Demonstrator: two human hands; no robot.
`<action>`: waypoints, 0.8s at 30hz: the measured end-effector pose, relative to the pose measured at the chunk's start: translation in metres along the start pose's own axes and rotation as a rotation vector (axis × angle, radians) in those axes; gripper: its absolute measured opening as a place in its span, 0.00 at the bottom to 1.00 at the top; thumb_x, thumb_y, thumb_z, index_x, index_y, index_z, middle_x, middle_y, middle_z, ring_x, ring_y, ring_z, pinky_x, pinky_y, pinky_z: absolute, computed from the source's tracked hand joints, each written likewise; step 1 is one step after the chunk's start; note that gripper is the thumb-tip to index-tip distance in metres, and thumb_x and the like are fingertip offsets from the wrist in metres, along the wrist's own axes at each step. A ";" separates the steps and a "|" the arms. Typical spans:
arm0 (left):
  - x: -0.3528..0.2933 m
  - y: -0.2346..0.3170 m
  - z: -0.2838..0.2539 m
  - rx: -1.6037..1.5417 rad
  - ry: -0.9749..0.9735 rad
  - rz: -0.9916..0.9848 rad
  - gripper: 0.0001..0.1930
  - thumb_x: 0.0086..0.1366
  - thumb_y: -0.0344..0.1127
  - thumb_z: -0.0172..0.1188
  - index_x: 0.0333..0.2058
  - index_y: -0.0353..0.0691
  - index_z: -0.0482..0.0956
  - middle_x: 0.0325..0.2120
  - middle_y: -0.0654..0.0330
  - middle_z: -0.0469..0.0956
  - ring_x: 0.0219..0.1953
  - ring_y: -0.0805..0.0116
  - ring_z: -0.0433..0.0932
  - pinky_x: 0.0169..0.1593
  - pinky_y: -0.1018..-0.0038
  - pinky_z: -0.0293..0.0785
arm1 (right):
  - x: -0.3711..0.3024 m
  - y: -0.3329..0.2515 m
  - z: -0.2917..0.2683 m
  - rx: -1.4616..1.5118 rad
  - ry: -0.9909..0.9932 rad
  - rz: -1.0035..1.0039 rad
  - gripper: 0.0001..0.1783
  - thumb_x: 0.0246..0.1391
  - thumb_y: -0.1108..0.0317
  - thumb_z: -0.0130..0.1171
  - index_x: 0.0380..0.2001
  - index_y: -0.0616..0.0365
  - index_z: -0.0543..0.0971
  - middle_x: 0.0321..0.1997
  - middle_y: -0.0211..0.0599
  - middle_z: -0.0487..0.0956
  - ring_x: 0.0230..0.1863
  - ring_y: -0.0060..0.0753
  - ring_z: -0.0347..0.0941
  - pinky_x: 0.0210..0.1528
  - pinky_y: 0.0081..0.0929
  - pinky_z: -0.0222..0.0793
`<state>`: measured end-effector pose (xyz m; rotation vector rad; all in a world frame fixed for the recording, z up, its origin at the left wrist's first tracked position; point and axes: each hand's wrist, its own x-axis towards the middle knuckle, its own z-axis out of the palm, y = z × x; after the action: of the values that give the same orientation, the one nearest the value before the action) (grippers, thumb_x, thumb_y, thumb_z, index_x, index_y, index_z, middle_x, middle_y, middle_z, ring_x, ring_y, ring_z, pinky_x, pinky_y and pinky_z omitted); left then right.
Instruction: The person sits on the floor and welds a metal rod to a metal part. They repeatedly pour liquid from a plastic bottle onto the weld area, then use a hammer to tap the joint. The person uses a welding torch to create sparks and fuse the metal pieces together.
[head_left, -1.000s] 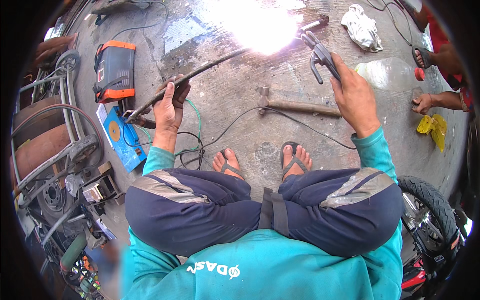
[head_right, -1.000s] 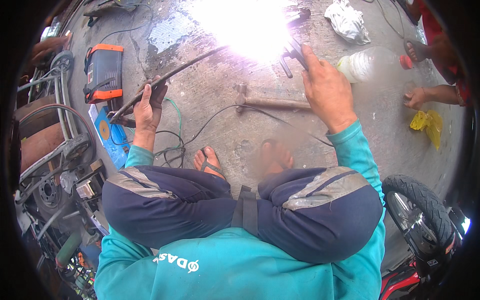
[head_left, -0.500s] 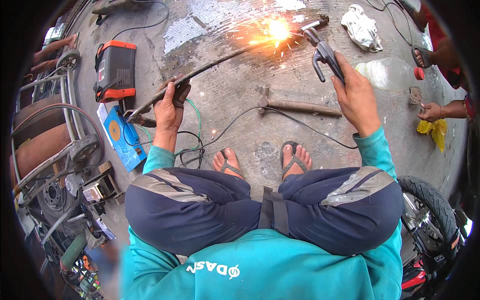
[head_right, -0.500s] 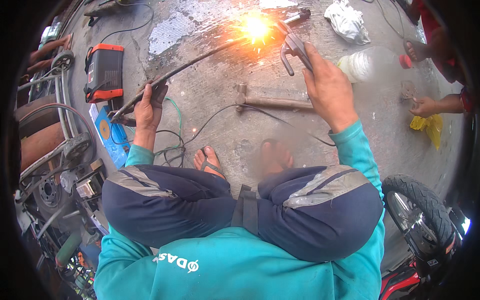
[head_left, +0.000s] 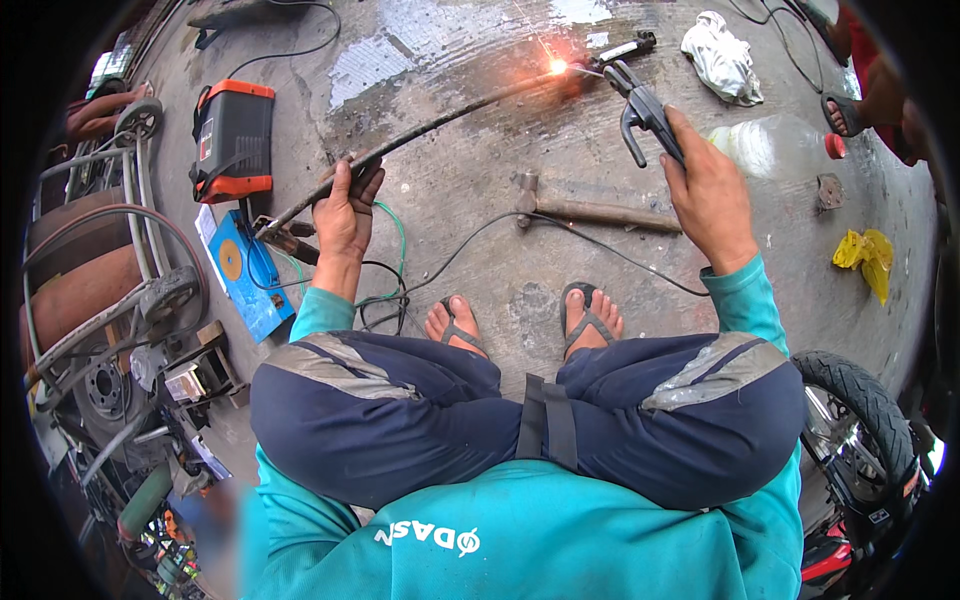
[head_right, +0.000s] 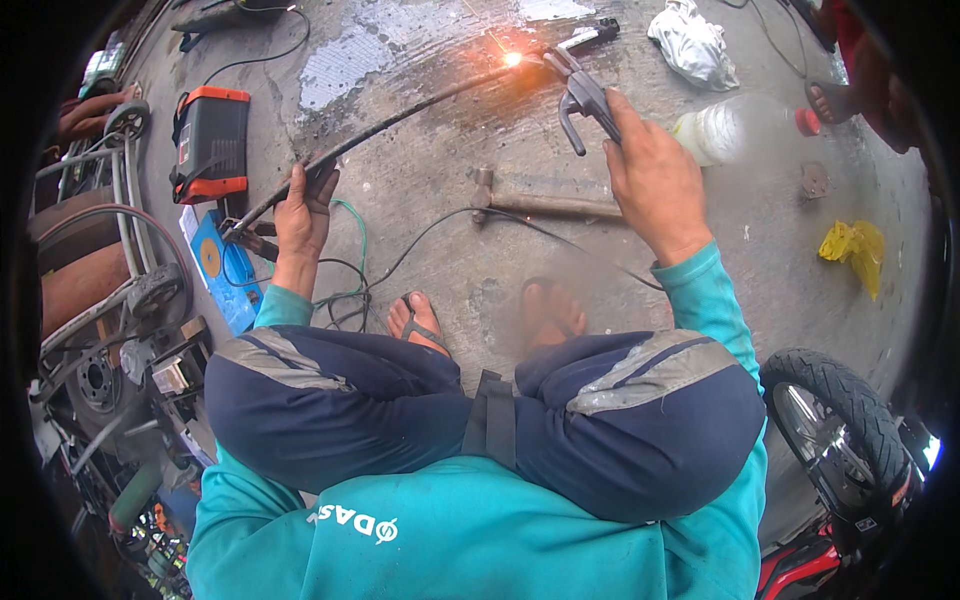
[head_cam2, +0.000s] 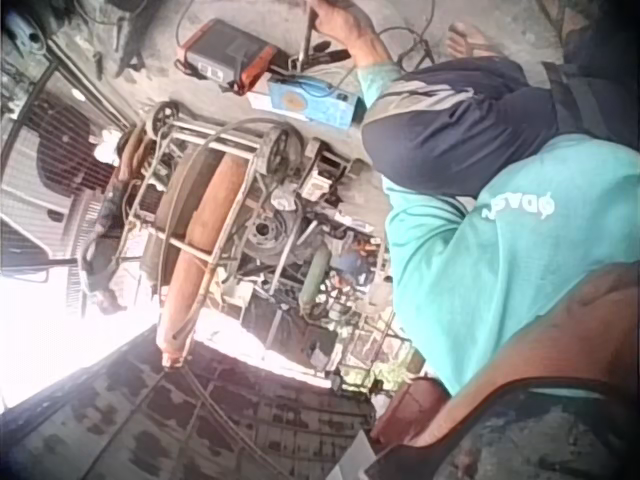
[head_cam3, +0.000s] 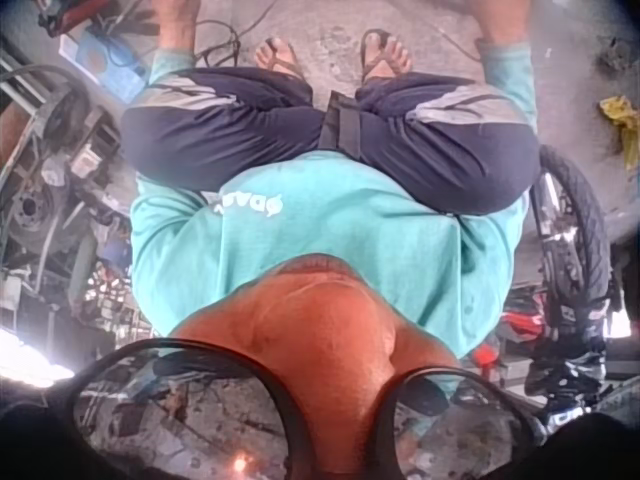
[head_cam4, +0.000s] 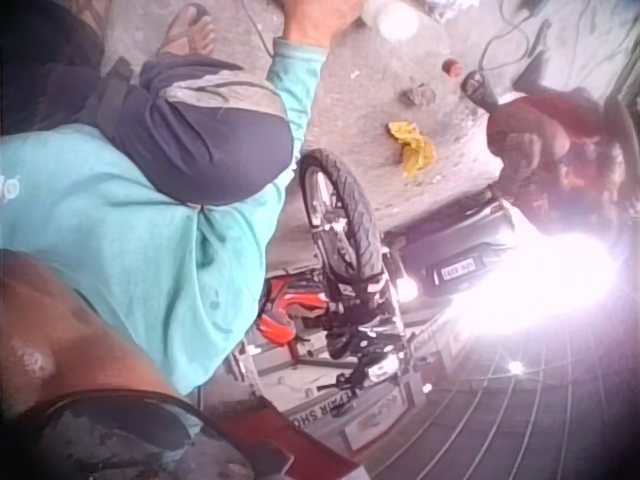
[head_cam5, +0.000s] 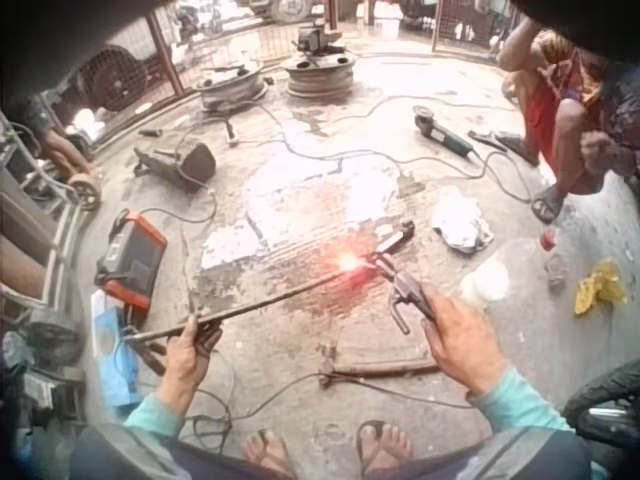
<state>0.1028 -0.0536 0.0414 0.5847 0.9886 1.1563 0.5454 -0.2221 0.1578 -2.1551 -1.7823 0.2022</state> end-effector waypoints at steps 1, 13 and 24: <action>0.000 0.000 0.001 0.003 0.013 -0.004 0.14 0.74 0.35 0.61 0.51 0.33 0.76 0.48 0.49 0.82 0.53 0.43 0.83 0.57 0.49 0.84 | 0.001 0.000 0.000 -0.011 -0.008 0.007 0.32 0.63 0.63 0.60 0.70 0.45 0.68 0.37 0.48 0.80 0.38 0.57 0.79 0.40 0.53 0.74; -0.005 0.003 0.006 0.014 0.027 -0.008 0.14 0.73 0.35 0.62 0.51 0.33 0.76 0.48 0.50 0.82 0.53 0.44 0.83 0.58 0.49 0.84 | 0.006 -0.001 0.002 -0.019 -0.044 0.019 0.31 0.63 0.64 0.59 0.69 0.48 0.68 0.36 0.52 0.81 0.37 0.59 0.80 0.40 0.54 0.74; -0.005 0.004 0.004 0.027 -0.031 -0.023 0.14 0.75 0.35 0.60 0.53 0.33 0.74 0.51 0.46 0.82 0.55 0.47 0.83 0.60 0.52 0.83 | 0.008 -0.001 0.003 -0.037 -0.043 0.007 0.31 0.64 0.64 0.59 0.70 0.47 0.68 0.35 0.52 0.80 0.37 0.59 0.79 0.40 0.54 0.74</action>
<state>0.1036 -0.0567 0.0482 0.6098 0.9829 1.1121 0.5451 -0.2140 0.1557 -2.1984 -1.8164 0.2206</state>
